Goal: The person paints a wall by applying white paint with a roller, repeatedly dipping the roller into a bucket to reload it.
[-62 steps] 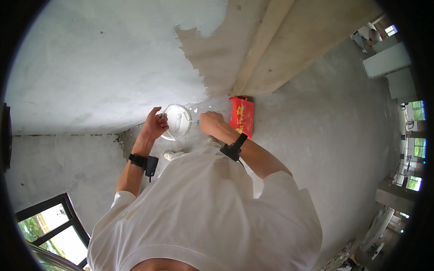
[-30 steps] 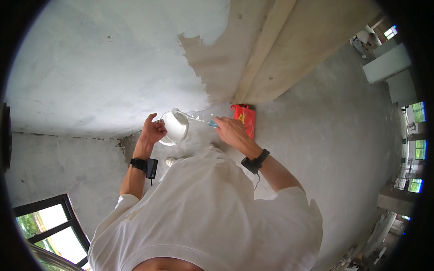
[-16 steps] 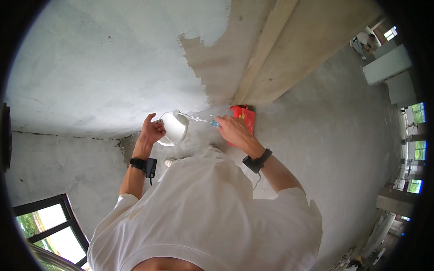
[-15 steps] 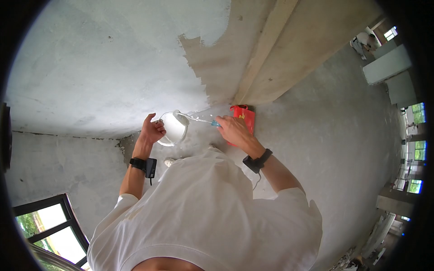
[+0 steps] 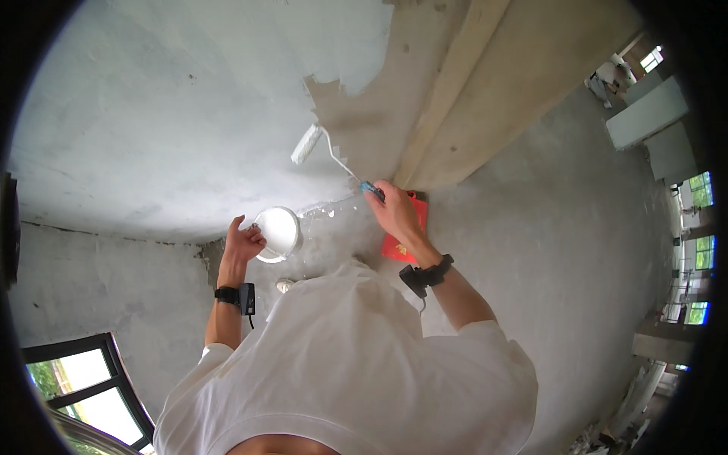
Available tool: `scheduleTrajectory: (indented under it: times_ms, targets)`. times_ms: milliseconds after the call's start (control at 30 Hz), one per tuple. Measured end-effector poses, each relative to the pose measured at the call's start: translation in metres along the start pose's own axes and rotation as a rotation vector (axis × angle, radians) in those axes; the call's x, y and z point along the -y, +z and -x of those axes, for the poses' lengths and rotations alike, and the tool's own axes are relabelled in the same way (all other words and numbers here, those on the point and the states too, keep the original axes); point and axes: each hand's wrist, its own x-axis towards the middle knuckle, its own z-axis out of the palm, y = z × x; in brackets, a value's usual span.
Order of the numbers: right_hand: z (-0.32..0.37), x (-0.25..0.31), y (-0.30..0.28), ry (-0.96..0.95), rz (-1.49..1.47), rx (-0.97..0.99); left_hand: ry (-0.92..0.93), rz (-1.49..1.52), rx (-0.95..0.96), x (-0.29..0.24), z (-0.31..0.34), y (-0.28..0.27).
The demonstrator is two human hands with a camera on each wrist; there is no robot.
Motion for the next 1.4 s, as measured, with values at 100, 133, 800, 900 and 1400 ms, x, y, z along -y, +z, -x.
scheduleTrajectory:
  times_ms: [100, 133, 800, 900, 1400]
  targets:
    - [-0.022, -0.006, -0.011, 0.058, -0.19, -0.091, 0.017, 0.03, -0.018, -0.002, 0.01, 0.001]
    - [-0.03, -0.01, -0.015, 0.093, -0.281, -0.111, 0.043, 0.052, -0.045, -0.001, 0.015, 0.004]
    - [-0.118, 0.003, -0.113, 0.432, -0.937, -0.078, 0.355, 0.344, -0.319, -0.001, 0.036, -0.061]
    - [-0.121, -0.002, -0.125, 0.463, -0.996, -0.076, 0.361, 0.335, -0.361, 0.001, 0.033, -0.063]
    - [-0.119, -0.021, -0.095, 0.524, -0.946, -0.134, 0.312, 0.395, -0.28, -0.003, 0.047, -0.067]
